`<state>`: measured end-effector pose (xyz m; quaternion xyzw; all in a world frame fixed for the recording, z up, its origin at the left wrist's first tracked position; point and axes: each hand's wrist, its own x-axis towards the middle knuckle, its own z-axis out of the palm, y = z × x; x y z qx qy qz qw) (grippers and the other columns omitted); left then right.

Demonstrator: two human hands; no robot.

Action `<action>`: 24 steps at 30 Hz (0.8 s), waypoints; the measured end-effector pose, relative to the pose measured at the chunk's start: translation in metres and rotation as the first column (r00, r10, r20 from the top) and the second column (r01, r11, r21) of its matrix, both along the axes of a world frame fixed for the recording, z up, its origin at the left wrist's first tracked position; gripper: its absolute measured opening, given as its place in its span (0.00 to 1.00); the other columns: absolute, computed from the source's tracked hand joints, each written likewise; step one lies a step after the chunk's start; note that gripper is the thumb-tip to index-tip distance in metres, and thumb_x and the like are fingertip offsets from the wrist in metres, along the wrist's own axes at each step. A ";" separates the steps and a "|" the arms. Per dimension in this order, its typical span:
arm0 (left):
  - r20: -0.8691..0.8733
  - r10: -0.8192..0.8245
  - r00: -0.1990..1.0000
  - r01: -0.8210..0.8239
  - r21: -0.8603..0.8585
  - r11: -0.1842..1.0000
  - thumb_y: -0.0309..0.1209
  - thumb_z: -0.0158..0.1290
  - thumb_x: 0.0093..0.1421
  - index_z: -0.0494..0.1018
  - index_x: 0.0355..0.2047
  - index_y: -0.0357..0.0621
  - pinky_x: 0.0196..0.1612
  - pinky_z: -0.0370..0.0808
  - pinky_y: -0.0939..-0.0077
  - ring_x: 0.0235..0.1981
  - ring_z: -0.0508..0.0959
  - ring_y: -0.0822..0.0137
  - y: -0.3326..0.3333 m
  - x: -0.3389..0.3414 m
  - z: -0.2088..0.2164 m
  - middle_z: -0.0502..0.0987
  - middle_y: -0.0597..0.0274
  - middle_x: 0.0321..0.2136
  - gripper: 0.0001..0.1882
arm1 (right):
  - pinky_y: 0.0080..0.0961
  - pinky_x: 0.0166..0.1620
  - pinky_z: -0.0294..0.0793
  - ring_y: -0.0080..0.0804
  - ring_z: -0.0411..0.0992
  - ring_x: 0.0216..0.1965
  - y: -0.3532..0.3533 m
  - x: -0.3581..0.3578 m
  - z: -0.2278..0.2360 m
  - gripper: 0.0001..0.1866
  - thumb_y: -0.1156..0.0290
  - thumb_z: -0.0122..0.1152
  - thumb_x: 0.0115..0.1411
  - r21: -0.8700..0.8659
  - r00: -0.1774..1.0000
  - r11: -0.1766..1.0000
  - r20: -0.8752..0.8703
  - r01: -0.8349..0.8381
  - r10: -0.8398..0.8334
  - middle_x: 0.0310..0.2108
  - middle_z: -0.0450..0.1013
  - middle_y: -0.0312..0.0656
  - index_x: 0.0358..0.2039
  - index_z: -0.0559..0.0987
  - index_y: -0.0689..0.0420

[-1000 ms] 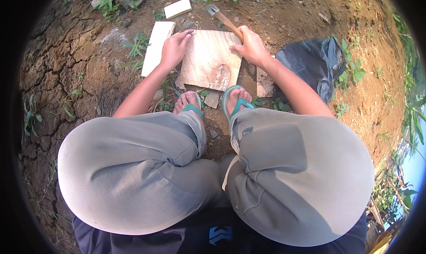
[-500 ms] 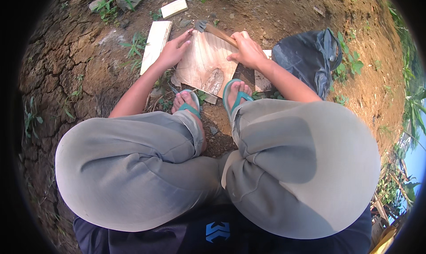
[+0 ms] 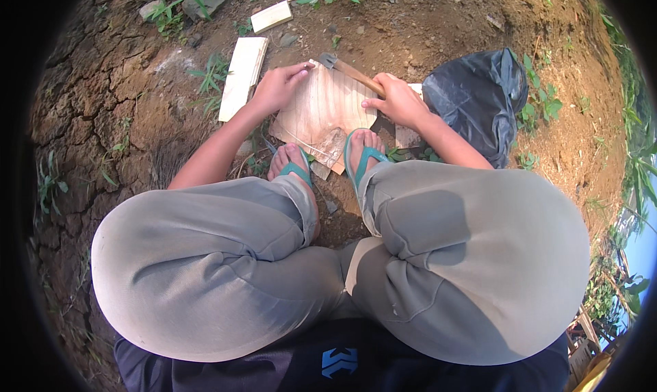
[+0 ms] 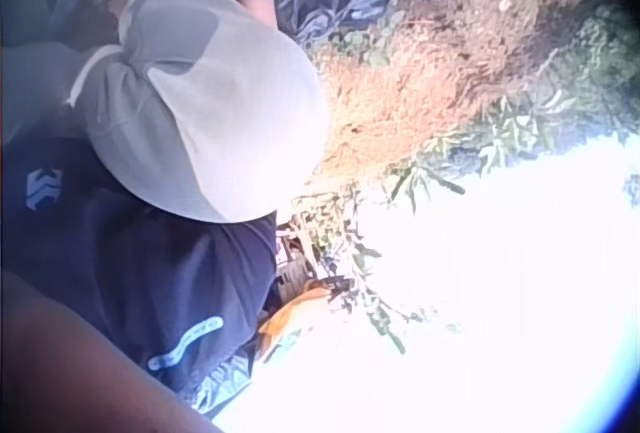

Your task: The person joins pieces of wood together by hammering nails into them.

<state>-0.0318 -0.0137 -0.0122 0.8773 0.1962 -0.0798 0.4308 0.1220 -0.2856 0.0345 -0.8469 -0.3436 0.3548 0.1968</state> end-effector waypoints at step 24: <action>0.136 0.319 0.938 -0.331 0.080 0.940 0.42 0.62 0.62 0.86 0.41 0.48 0.40 0.80 0.62 0.34 0.86 0.51 -0.024 0.007 0.007 0.85 0.50 0.35 0.14 | 0.53 0.39 0.73 0.66 0.76 0.37 0.018 -0.032 0.039 0.20 0.53 0.50 0.73 0.213 1.000 0.977 -0.018 0.011 -0.007 0.31 0.77 0.62 0.49 0.72 0.59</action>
